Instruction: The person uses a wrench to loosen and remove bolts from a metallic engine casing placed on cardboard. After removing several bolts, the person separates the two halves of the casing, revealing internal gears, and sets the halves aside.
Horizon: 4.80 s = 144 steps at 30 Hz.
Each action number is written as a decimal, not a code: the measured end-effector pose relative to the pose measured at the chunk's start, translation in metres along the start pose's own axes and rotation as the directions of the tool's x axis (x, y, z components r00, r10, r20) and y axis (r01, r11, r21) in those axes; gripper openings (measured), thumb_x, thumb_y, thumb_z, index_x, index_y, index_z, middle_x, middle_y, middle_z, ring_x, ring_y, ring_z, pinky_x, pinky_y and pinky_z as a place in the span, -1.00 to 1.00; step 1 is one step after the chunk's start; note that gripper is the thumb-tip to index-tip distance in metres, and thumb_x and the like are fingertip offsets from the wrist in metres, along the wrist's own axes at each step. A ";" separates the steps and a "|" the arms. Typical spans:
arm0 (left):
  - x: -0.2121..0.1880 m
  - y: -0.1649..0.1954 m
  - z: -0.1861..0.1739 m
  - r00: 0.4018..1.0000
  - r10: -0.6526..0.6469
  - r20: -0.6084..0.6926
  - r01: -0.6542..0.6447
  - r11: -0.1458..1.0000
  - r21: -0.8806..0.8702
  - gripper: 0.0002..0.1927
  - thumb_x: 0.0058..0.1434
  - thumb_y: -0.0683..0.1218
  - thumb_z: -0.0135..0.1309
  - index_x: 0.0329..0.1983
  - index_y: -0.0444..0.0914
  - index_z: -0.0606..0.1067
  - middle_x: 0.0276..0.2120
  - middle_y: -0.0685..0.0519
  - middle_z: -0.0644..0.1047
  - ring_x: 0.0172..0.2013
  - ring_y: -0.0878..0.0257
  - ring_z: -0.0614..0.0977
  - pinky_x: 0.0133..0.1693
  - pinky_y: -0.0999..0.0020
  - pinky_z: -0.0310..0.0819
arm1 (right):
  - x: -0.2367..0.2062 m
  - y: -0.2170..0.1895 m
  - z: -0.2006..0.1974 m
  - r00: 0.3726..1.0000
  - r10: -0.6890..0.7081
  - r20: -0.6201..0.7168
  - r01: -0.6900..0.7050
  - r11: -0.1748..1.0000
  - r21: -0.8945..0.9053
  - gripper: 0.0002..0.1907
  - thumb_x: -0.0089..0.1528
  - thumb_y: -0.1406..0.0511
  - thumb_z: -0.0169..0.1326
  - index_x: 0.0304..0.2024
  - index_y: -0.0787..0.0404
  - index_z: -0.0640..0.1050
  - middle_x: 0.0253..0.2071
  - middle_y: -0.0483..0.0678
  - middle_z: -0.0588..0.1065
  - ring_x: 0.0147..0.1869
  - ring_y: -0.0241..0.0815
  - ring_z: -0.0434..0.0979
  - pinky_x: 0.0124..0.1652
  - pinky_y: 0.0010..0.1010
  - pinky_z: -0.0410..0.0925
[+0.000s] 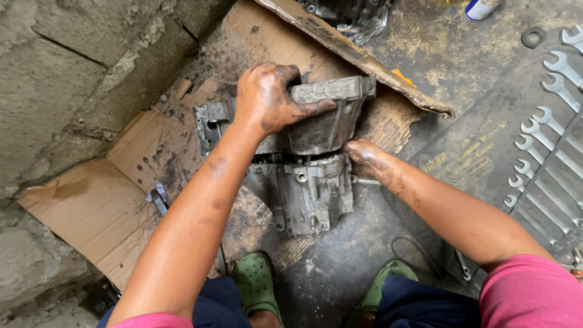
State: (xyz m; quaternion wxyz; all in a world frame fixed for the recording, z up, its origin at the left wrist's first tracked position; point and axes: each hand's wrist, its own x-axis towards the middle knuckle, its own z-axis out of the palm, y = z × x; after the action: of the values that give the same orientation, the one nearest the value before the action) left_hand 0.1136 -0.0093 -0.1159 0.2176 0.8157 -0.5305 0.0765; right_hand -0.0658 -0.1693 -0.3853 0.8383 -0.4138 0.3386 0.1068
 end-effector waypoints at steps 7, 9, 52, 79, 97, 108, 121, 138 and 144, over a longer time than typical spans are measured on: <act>-0.001 -0.004 0.006 0.996 0.052 -0.071 -0.051 0.999 0.009 -0.22 -0.07 0.52 0.35 -0.30 -0.29 0.67 -0.38 -0.12 0.65 -0.27 -0.07 0.68 -0.16 0.07 0.54 | 0.002 0.003 -0.010 0.991 -0.040 0.128 0.029 0.996 0.082 -0.79 0.25 0.45 0.00 -0.12 0.42 0.59 -0.26 0.06 0.62 -0.31 -0.17 0.68 -0.34 -0.35 0.54; 0.000 -0.004 0.007 0.997 0.055 -0.059 -0.055 0.998 0.004 -0.23 -0.07 0.51 0.35 -0.30 -0.29 0.68 -0.39 -0.12 0.65 -0.27 -0.06 0.68 -0.16 0.07 0.54 | -0.001 0.002 -0.009 0.998 -0.004 0.062 0.004 1.000 -0.003 -0.74 0.26 0.40 -0.03 -0.10 0.41 0.60 -0.25 0.08 0.62 -0.31 -0.16 0.68 -0.34 -0.34 0.54; 0.000 0.010 -0.004 0.998 -0.034 0.047 0.032 0.999 0.042 -0.22 -0.11 0.55 0.31 -0.36 -0.26 0.67 -0.46 -0.14 0.64 -0.33 -0.09 0.67 -0.20 0.03 0.52 | -0.013 -0.011 0.004 0.999 0.021 0.032 -0.021 1.000 0.023 -0.82 0.28 0.35 0.06 -0.18 0.36 0.60 -0.58 -0.18 0.41 -0.61 -0.34 0.43 -0.31 -0.21 0.63; -0.001 0.008 -0.007 0.994 -0.060 0.086 0.057 0.998 0.028 -0.20 -0.10 0.56 0.29 -0.39 -0.27 0.65 -0.45 -0.18 0.62 -0.31 -0.14 0.66 -0.19 0.01 0.51 | -0.015 -0.010 0.009 0.997 0.043 0.069 -0.048 0.997 0.065 -0.70 0.25 0.41 0.06 -0.02 0.52 0.56 -0.14 0.17 0.64 -0.15 -0.05 0.71 -0.13 -0.23 0.59; 0.001 0.015 -0.008 0.994 -0.077 0.077 0.076 0.997 0.015 -0.22 -0.11 0.54 0.30 -0.32 -0.25 0.67 -0.41 -0.14 0.64 -0.28 -0.08 0.67 -0.14 0.05 0.53 | -0.020 -0.014 0.004 1.000 0.031 0.000 -0.031 0.998 -0.048 -0.75 0.27 0.32 0.06 -0.12 0.40 0.61 -0.29 0.07 0.63 -0.34 -0.18 0.65 -0.35 -0.30 0.52; 0.001 0.015 -0.008 0.988 -0.109 0.107 0.104 0.994 0.046 -0.20 -0.13 0.56 0.29 -0.31 -0.24 0.67 -0.41 -0.14 0.64 -0.28 -0.07 0.67 -0.14 0.06 0.53 | -0.007 -0.009 0.010 0.998 -0.002 0.060 -0.005 0.994 0.105 -0.73 0.24 0.41 0.08 -0.06 0.48 0.59 -0.16 0.15 0.64 -0.20 -0.04 0.70 -0.20 -0.20 0.58; 0.003 0.006 -0.005 0.984 -0.123 0.128 0.118 0.992 0.044 -0.15 -0.15 0.58 0.28 -0.30 -0.28 0.67 -0.37 -0.18 0.65 -0.24 -0.10 0.67 -0.11 0.04 0.51 | -0.015 -0.005 -0.004 1.000 0.013 -0.019 -0.014 0.996 -0.084 -0.84 0.31 0.26 0.05 -0.22 0.20 0.59 -0.60 -0.26 0.40 -0.71 -0.45 0.31 -0.76 -0.57 0.16; -0.002 0.005 -0.002 0.998 -0.045 0.049 0.043 0.998 0.037 -0.16 -0.13 0.57 0.28 -0.32 -0.29 0.68 -0.43 -0.17 0.64 -0.30 -0.11 0.67 -0.17 0.04 0.53 | -0.013 -0.004 -0.001 0.993 0.033 -0.116 -0.053 0.983 -0.178 -0.84 0.27 0.24 0.06 -0.25 0.18 0.58 -0.60 -0.23 0.39 -0.68 -0.39 0.28 -0.71 -0.48 0.15; 0.001 0.009 -0.004 0.990 -0.089 0.107 0.088 0.996 0.014 -0.18 -0.12 0.56 0.30 -0.30 -0.28 0.67 -0.43 -0.16 0.64 -0.31 -0.09 0.68 -0.16 0.06 0.55 | -0.022 -0.009 0.002 0.997 0.047 -0.057 -0.050 0.997 -0.064 -0.72 0.25 0.26 -0.01 -0.07 0.24 0.60 -0.27 -0.09 0.62 -0.29 -0.29 0.65 -0.25 -0.35 0.55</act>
State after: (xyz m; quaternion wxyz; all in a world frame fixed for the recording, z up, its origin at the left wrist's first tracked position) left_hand 0.1068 -0.0113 -0.1091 0.1880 0.8423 -0.5045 0.0255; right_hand -0.0765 -0.1712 -0.3644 0.8116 -0.4356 0.3680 0.1267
